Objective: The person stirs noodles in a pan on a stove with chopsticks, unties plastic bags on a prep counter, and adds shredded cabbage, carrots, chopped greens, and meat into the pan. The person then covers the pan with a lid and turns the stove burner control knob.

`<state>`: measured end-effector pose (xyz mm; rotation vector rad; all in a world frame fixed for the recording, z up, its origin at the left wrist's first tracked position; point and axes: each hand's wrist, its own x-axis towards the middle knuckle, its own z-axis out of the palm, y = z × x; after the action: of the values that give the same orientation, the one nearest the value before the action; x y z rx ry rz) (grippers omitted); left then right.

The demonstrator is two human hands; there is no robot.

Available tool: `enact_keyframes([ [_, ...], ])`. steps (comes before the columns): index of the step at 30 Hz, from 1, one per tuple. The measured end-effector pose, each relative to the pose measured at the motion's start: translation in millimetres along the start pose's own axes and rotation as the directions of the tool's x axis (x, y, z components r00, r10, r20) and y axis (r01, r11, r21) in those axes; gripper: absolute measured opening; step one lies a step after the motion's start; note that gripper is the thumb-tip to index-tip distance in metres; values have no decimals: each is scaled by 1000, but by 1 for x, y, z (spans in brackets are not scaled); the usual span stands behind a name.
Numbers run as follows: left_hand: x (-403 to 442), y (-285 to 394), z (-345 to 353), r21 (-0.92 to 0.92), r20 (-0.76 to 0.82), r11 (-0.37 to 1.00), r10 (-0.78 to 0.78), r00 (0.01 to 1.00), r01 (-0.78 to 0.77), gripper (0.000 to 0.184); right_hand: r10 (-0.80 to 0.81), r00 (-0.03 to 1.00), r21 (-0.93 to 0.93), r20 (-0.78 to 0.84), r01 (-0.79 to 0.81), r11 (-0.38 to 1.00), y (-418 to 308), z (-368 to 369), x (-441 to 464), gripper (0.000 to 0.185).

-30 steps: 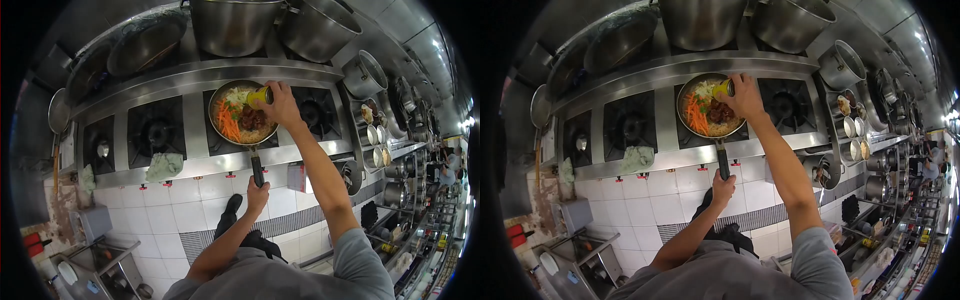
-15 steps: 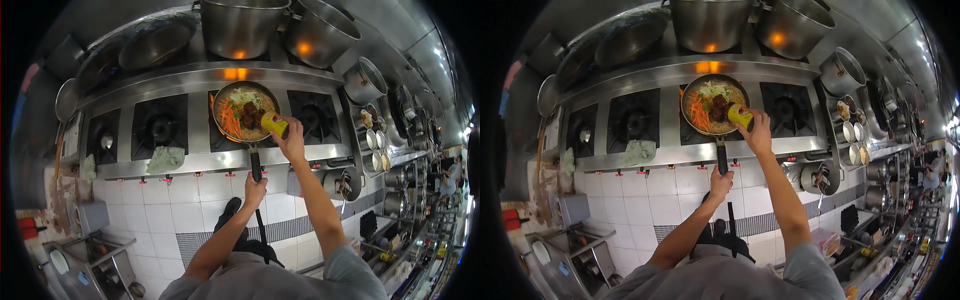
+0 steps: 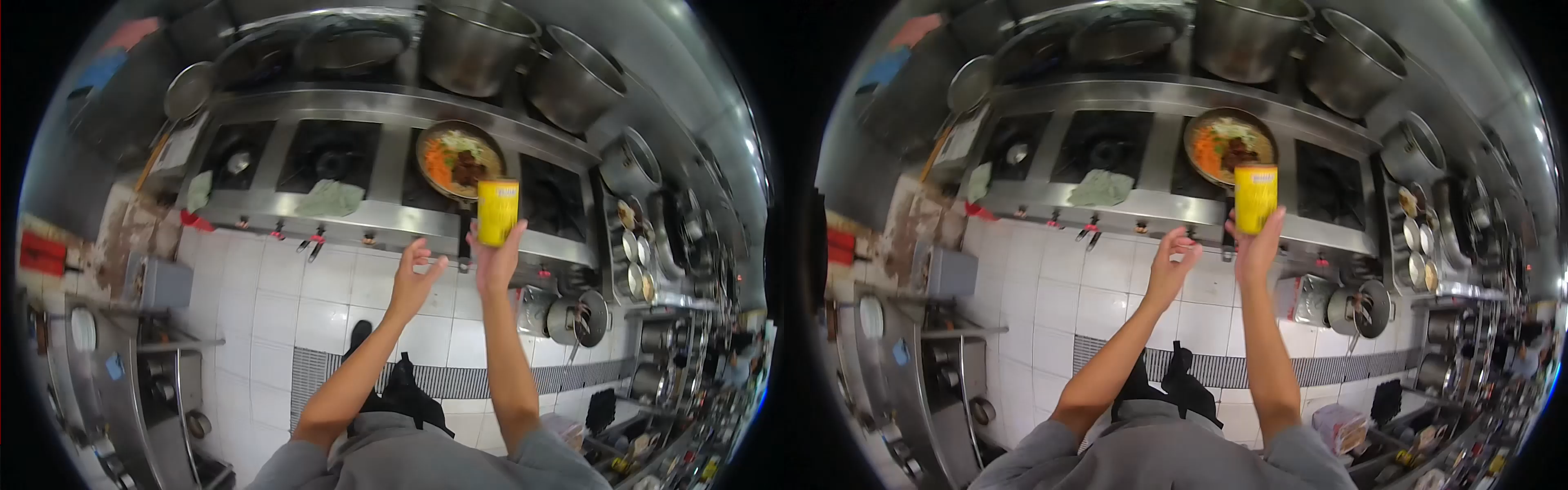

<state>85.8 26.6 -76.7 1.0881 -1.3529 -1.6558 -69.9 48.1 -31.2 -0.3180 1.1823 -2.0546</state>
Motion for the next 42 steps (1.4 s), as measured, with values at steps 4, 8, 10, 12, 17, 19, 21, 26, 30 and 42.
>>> enact_keyframes([
  [4, -56, 6, -71, 116, -99, 964, 252, 963, -240, 65, 177, 956, -68, 234, -166, 984, 73, 46, -118, 58],
  [8, -102, 13, -177, -45, -256, 988, 132, 958, -148, 69, 311, 871, -212, 382, -245, 946, 157, 118, -202, 66],
  [10, -120, 15, -243, 1, -407, 985, 158, 900, -173, 68, 317, 805, -322, 502, -166, 932, 193, 156, -226, 68],
  [12, -140, 16, -322, 22, -587, 989, 131, 799, -146, 66, 308, 680, -472, 665, 63, 879, 232, 194, -250, 74],
  [17, -136, 54, -580, 132, -867, 988, 154, 474, -79, 53, 519, 537, -603, 665, -23, 797, 313, 257, -273, 71],
  [19, -116, 75, -714, 205, -873, 972, 130, 470, 113, 57, 609, 561, -685, 561, -99, 722, 341, 267, -281, 68],
  [21, -86, 73, -835, -102, -875, 991, -130, 467, 84, 101, 591, 626, -708, 509, -86, 701, 365, 268, -289, 65],
  [26, -65, -64, -918, -83, -732, 989, 25, 681, -126, 82, 626, 720, -810, 299, -155, 565, 366, 237, -301, 47],
  [30, -72, -75, -763, -238, -578, 859, -500, 645, 453, 73, 517, 852, -818, 78, -242, 522, 325, 210, -301, 38],
  [42, -17, -63, -413, 488, 141, 858, 107, 984, -163, 63, -362, 932, -999, 33, 38, 6, 173, 0, -319, 51],
])
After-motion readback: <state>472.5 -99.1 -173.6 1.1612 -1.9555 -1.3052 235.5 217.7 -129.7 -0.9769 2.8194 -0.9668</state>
